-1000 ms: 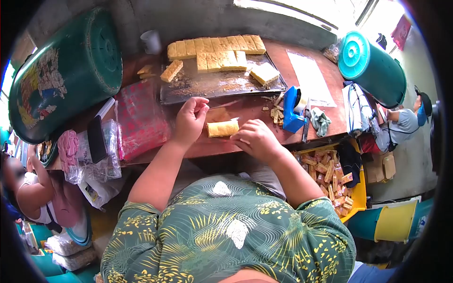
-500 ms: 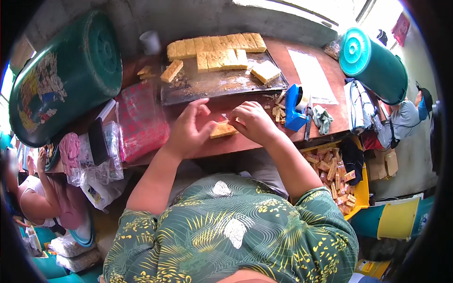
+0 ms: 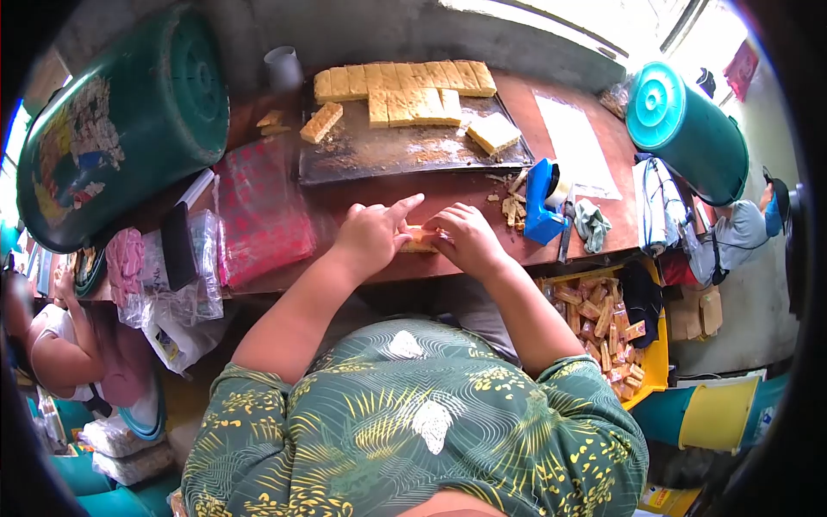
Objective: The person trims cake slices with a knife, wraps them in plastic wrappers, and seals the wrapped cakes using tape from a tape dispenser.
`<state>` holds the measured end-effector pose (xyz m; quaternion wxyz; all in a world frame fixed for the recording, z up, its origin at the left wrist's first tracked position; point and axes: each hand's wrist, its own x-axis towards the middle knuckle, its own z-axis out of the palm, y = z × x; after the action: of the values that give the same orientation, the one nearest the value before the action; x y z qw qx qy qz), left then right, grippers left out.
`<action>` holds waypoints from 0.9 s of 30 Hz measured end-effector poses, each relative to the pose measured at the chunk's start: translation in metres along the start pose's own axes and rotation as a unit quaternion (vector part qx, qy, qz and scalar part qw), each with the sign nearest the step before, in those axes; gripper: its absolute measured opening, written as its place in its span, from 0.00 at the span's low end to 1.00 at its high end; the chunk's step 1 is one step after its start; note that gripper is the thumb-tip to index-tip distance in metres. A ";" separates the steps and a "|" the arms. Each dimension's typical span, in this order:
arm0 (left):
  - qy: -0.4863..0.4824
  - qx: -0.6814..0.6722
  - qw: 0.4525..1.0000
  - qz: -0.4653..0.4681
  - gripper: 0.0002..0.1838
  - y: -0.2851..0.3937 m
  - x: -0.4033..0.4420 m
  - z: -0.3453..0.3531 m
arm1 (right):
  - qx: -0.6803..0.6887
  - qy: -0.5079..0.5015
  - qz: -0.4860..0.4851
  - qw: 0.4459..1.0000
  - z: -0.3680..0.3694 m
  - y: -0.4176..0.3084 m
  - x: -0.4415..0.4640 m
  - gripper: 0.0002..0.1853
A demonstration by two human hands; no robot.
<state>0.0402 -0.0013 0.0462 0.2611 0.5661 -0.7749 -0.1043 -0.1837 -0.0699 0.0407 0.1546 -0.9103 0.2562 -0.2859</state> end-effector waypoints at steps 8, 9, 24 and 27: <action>0.072 0.001 0.997 0.033 0.31 -0.003 -0.005 0.010 | -0.018 0.005 0.003 1.000 0.003 0.008 -0.014 0.08; 0.077 0.010 0.996 0.036 0.30 -0.005 -0.007 0.012 | -0.015 0.012 0.003 1.000 0.004 0.008 -0.013 0.08; -0.073 -0.505 0.833 -0.215 0.11 -0.045 -0.022 0.009 | 0.360 0.047 0.261 0.895 0.019 0.026 -0.037 0.04; -0.030 -0.459 0.857 -0.231 0.12 -0.025 -0.022 0.000 | 0.352 0.033 0.318 0.880 0.015 0.022 -0.037 0.08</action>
<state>0.0658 0.0109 0.0286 0.4365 0.5418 -0.4934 -0.5220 -0.2091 -0.0655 0.0032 0.5390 -0.6554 0.4193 -0.3227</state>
